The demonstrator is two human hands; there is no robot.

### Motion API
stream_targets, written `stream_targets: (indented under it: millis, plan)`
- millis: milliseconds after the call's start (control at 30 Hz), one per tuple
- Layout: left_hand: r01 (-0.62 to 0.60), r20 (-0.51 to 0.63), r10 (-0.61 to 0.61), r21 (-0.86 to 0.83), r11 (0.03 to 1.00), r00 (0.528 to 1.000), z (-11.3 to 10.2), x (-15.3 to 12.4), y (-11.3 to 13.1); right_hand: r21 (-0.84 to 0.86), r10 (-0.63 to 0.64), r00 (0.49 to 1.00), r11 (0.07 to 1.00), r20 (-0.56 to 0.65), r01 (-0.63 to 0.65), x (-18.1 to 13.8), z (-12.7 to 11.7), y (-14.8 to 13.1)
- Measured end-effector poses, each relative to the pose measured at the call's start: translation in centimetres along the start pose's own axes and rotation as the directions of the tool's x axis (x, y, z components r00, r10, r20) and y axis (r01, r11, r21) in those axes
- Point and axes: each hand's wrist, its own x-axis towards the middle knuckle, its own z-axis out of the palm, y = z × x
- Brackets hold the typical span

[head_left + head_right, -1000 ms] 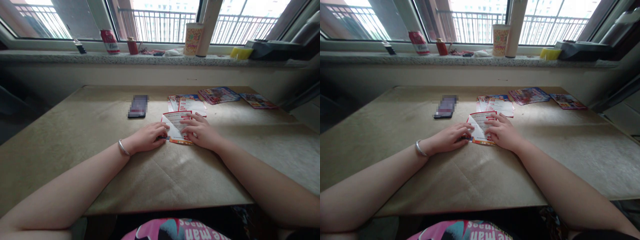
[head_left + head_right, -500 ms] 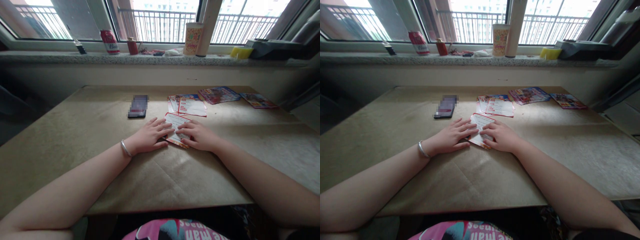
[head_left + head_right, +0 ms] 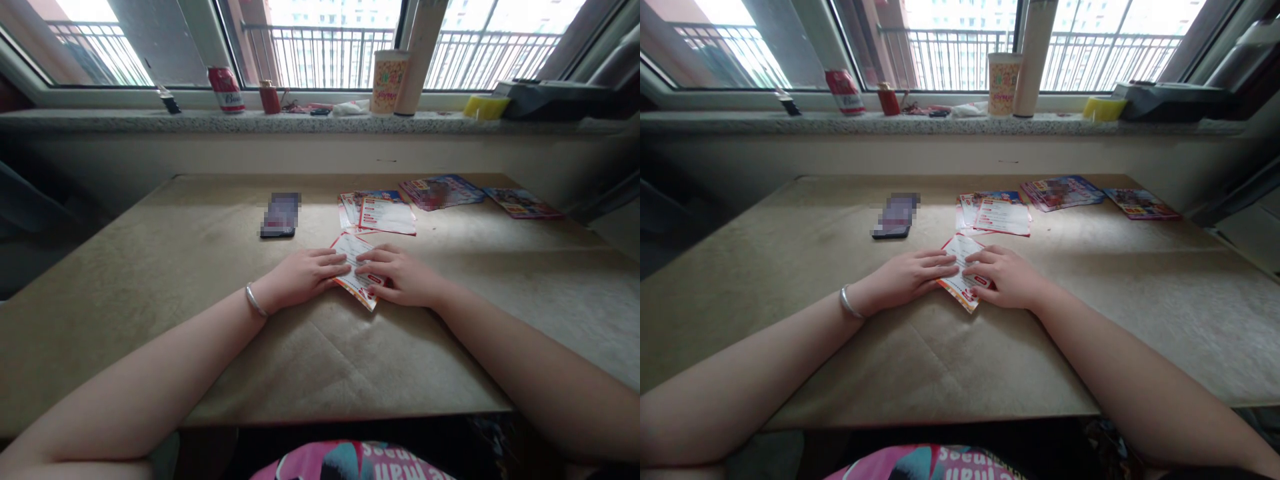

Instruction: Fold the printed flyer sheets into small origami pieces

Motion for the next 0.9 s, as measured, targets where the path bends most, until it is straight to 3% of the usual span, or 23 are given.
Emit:
stream_targets:
  millis: [233,467,733,900]
  plan:
    - [0.049,0.071,-0.039,-0.156,0.987,0.997,-0.1,-0.1,-0.7,0.036,-0.089,0.995,0.996,0.046,0.087,-0.2,0.1,0.6]
    - [0.086,0.144,-0.052,-0.241,0.967,0.988,-0.6,-0.2,-1.0,0.053,-0.052,0.999,0.997,0.004,0.051,0.0,0.2,0.7]
    - [0.042,0.144,0.011,-0.360,0.932,0.990,-0.6,-0.3,-1.3,0.117,-0.073,0.995,0.990,-0.069,0.080,-0.1,0.1,0.6]
    - [0.047,0.096,-0.006,-0.435,0.899,0.995,-0.8,-0.3,-0.7,0.256,-0.038,0.998,0.965,-0.054,0.051,0.1,0.0,0.1]
